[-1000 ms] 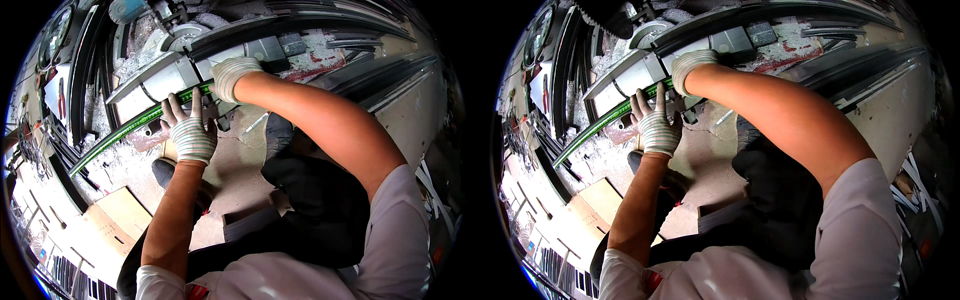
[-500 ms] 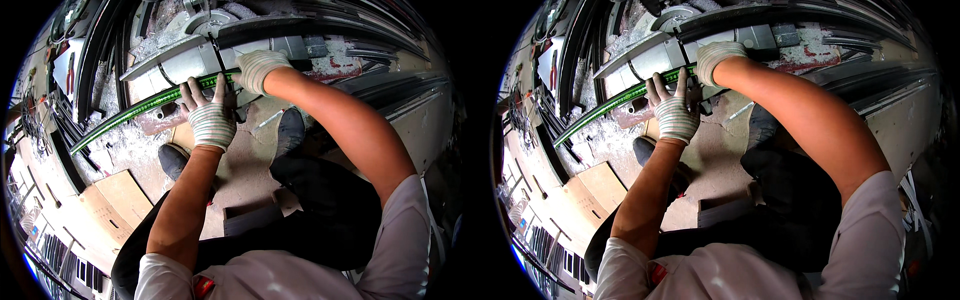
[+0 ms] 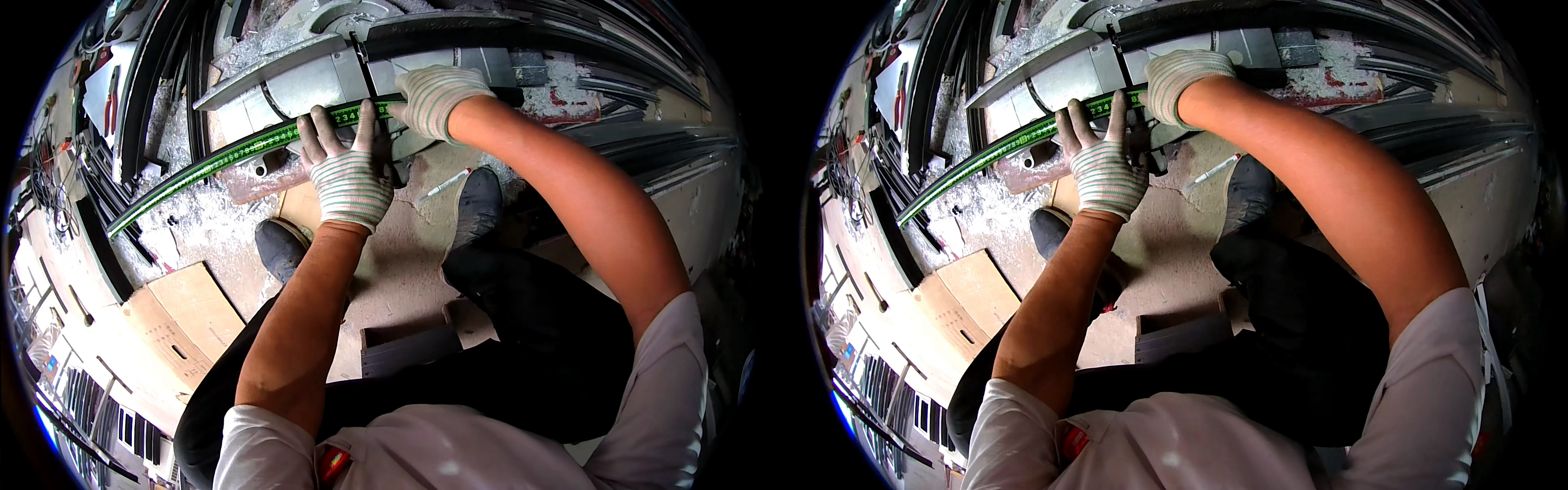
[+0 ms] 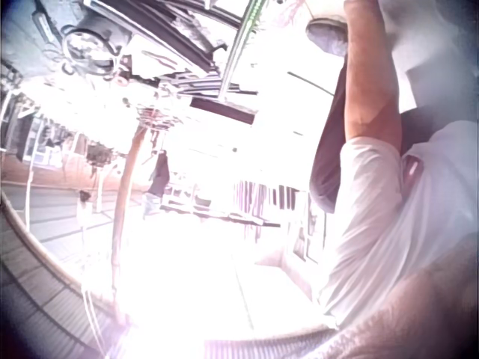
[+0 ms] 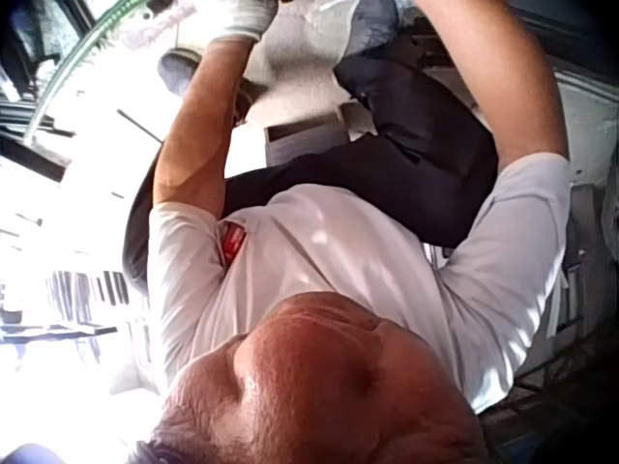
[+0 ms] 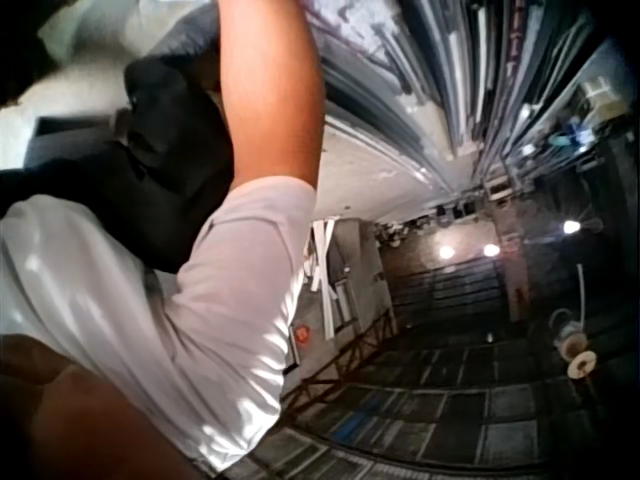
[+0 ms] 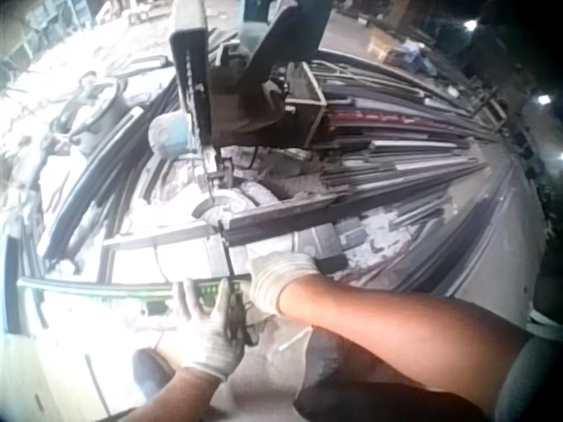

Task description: The person measures a black metal profile with a tape measure, marks a cut line with a marker, and uses a miter saw to cut the profile. The person repeats the process for another profile, handling each piece individually and placing cut pieces aside.

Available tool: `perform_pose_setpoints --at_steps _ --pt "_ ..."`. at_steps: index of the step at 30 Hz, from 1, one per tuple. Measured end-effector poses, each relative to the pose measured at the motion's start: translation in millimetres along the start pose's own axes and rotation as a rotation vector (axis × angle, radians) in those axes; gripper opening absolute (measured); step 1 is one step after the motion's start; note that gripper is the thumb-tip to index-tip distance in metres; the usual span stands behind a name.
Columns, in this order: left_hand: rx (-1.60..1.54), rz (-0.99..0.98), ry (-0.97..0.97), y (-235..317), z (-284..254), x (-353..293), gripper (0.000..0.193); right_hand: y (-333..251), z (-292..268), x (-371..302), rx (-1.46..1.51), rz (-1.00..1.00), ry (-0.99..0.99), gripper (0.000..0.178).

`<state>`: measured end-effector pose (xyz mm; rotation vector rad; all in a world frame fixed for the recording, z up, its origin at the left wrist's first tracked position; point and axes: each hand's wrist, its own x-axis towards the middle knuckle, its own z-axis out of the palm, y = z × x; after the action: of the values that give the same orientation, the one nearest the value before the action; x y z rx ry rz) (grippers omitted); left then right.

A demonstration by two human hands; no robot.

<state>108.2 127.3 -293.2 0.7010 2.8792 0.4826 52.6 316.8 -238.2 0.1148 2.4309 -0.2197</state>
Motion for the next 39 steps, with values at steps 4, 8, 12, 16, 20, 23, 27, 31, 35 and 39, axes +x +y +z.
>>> perform_pose_setpoints --at_steps 4,8,12,16,20,23,27,31,35,39 --pt "0.007 -0.008 -0.014 0.5 -0.6 0.3 0.093 -0.1 1.2 1.7 -0.005 -0.010 -0.008 0.049" --pt "0.008 -0.012 -0.023 1.2 -3.0 0.4 0.094 -1.5 -3.0 -0.3 -0.008 0.002 -0.033 0.049" --pt "-0.002 -0.014 -0.025 0.9 -2.6 0.3 0.094 0.6 0.3 -0.8 0.011 -0.010 -0.002 0.050" --pt "0.003 -0.011 -0.015 1.0 -0.8 0.6 0.093 1.5 1.7 0.1 0.002 -0.009 0.005 0.050" --pt "0.010 -0.018 -0.023 1.6 -0.9 1.1 0.092 0.1 -1.2 -2.6 -0.018 0.008 -0.005 0.051" --pt "0.006 -0.019 -0.030 2.1 -1.8 1.1 0.092 -1.4 -7.3 -9.7 0.000 0.000 -0.013 0.049" --pt "0.015 -0.019 -0.027 3.1 -1.6 1.5 0.092 -3.3 -6.3 -13.7 -0.028 0.023 -0.018 0.041" --pt "0.000 -0.014 -0.016 -0.2 1.5 -0.3 0.093 -14.3 -15.7 -32.2 -0.092 0.014 -0.015 0.037" --pt "0.021 0.007 -0.008 0.5 0.1 0.2 0.092 -11.5 -4.0 -35.4 -0.112 -0.008 0.050 0.038" --pt "0.050 0.023 -0.003 0.4 -0.4 -0.1 0.091 -3.7 5.3 -42.9 -0.144 -0.046 0.165 0.046"
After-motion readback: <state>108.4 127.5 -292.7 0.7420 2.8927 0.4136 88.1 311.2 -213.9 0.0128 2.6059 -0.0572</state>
